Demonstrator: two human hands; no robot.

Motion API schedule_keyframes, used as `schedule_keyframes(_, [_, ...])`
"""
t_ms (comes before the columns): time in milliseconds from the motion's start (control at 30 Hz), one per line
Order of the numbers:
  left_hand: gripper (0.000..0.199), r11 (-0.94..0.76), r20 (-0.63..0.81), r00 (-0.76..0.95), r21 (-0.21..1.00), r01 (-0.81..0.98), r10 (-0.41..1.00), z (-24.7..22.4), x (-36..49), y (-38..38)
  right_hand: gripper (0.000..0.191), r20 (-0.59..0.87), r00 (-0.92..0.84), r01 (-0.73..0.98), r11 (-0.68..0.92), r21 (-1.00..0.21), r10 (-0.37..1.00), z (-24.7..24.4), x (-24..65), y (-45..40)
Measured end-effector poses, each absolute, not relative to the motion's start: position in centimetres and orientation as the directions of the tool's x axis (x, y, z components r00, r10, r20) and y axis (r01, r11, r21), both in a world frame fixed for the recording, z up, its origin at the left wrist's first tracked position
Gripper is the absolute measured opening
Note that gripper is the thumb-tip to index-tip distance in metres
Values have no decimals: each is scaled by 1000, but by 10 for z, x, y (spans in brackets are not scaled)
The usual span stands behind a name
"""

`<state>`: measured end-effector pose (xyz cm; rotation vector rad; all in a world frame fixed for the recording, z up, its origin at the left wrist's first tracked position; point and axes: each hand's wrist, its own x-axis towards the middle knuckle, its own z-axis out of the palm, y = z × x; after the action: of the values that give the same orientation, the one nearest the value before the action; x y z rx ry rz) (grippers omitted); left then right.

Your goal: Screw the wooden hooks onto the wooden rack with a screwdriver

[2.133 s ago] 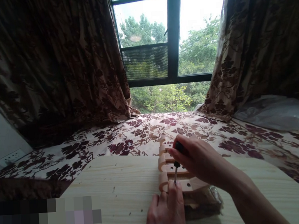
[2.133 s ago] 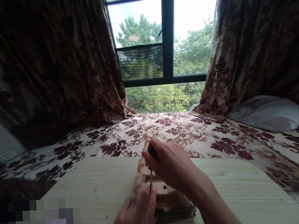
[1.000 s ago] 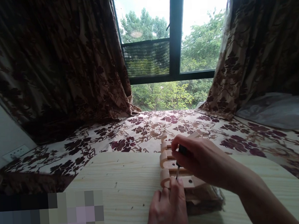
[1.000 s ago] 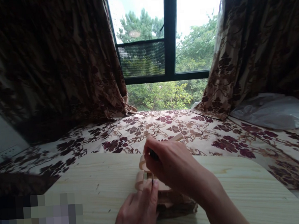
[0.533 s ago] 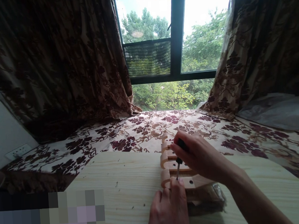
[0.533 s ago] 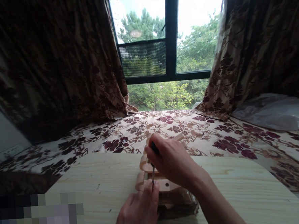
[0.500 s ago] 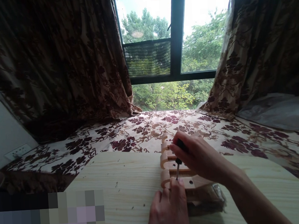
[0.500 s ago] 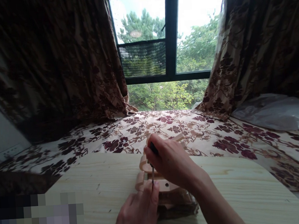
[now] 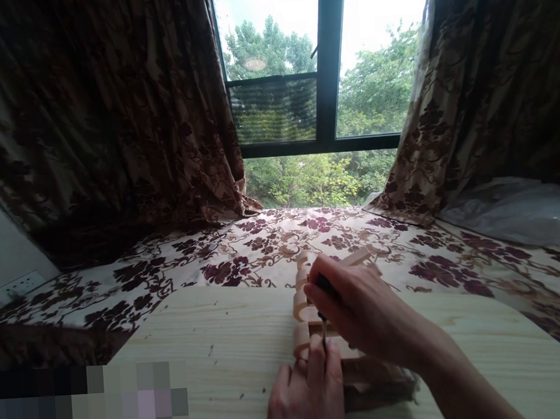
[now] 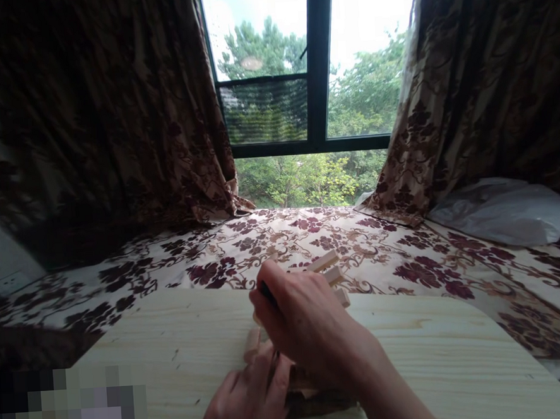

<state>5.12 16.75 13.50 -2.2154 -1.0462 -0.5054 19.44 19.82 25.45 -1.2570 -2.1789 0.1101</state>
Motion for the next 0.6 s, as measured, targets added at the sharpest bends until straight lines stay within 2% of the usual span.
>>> schedule_keyframes(167, [31, -474, 573, 621, -406, 782, 534, 136, 53, 166, 19, 435, -350, 763, 522, -381, 830, 255, 199, 199])
schedule_keyframes(367, [39, -456, 558, 627, -430, 779, 544, 134, 55, 164, 17, 389, -375, 750, 522, -407, 841, 263, 209, 195])
schedule_keyframes(600, [37, -456, 570, 639, -448, 769, 517, 132, 54, 166, 18, 432, -336, 732, 521, -440, 837, 259, 210, 201])
